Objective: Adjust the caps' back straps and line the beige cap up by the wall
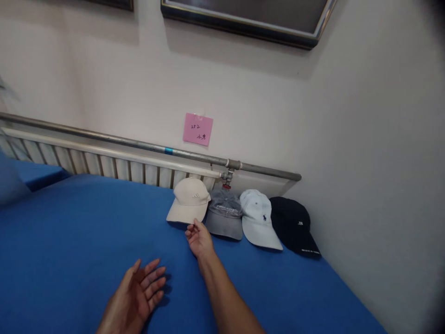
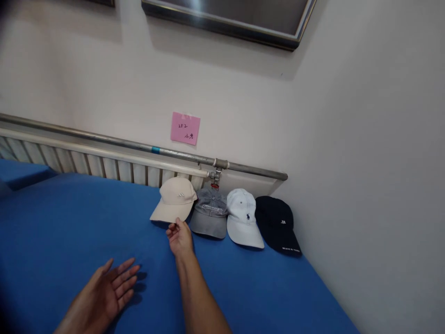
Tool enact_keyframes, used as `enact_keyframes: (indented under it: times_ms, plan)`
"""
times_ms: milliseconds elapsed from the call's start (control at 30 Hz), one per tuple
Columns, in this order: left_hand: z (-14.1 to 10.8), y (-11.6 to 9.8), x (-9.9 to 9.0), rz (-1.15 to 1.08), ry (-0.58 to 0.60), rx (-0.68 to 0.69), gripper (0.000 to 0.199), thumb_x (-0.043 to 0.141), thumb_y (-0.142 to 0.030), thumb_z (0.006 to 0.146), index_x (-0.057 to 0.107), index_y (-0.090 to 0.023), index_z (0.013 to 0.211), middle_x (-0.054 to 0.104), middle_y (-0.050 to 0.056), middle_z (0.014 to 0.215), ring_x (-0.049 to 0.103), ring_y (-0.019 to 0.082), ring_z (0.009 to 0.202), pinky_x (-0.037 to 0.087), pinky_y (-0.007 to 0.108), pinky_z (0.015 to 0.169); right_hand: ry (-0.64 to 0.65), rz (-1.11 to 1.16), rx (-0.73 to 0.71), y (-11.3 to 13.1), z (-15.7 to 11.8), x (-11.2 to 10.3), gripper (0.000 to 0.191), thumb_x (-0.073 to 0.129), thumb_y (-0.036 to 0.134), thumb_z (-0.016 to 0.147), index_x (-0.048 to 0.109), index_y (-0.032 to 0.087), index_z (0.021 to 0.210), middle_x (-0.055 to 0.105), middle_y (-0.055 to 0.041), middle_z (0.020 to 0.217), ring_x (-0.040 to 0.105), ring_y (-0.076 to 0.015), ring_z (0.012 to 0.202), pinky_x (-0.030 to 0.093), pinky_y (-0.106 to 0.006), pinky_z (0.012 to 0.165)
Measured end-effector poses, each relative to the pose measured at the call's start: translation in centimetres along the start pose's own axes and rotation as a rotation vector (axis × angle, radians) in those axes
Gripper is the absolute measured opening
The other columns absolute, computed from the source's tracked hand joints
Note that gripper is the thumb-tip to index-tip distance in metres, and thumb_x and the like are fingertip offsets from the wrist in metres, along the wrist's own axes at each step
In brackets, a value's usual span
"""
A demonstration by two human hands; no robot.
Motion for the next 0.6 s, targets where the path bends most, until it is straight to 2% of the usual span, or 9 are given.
enact_keyframes:
  times_ms: [100, 300, 600]
  plan:
    - [0.1, 0.2, 0.0, 0.005, 0.001, -0.009, 0.027, 0.044, -0.023, 0.098, 0.059, -0.006, 0.112, 0.071, 0.014, 0.087, 0.066, 0.017, 0.058, 0.055, 0.027, 0.051, -0.029, -0.029, 0.04, -0.5, 0.1, -0.7, 0.02, 0.058, 0.018, 0.094, 0.055, 0.013, 0.075, 0.054, 0.006, 0.063, 0.054, -0.0068, 0.052, 0.043, -0.017, 0.046]
    - [-0.2, 0.4, 0.5, 0.035, -0.003, -0.02, 0.024, 0.044, -0.022, 0.098, 0.059, -0.006, 0.107, 0.071, 0.012, 0.081, 0.066, 0.016, 0.057, 0.055, 0.025, 0.05, -0.058, -0.062, 0.09, -0.9, -0.8, -1.0, 0.014, 0.057, 0.024, 0.095, 0.059, 0.012, 0.088, 0.058, 0.0026, 0.075, 0.056, -0.0077, 0.058, 0.047, -0.019, 0.05]
    - [-0.4, 0.3, 0.4, 0.058, 0.008, -0.008, 0.024, 0.043, -0.022, 0.1, 0.059, -0.006, 0.107, 0.071, 0.012, 0.081, 0.066, 0.015, 0.056, 0.055, 0.024, 0.051, -0.085, -0.129, 0.17, -1.1, -1.1, -1.4, 0.018, 0.057, 0.029, 0.095, 0.061, 0.012, 0.098, 0.062, 0.0001, 0.082, 0.057, -0.0085, 0.06, 0.05, -0.021, 0.052]
Point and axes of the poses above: each hand's wrist, its own z-axis towards the middle knuckle, its own x-axis out of the palm, y = z × x, the point moved 6 cm from there along z, towards the middle knuckle
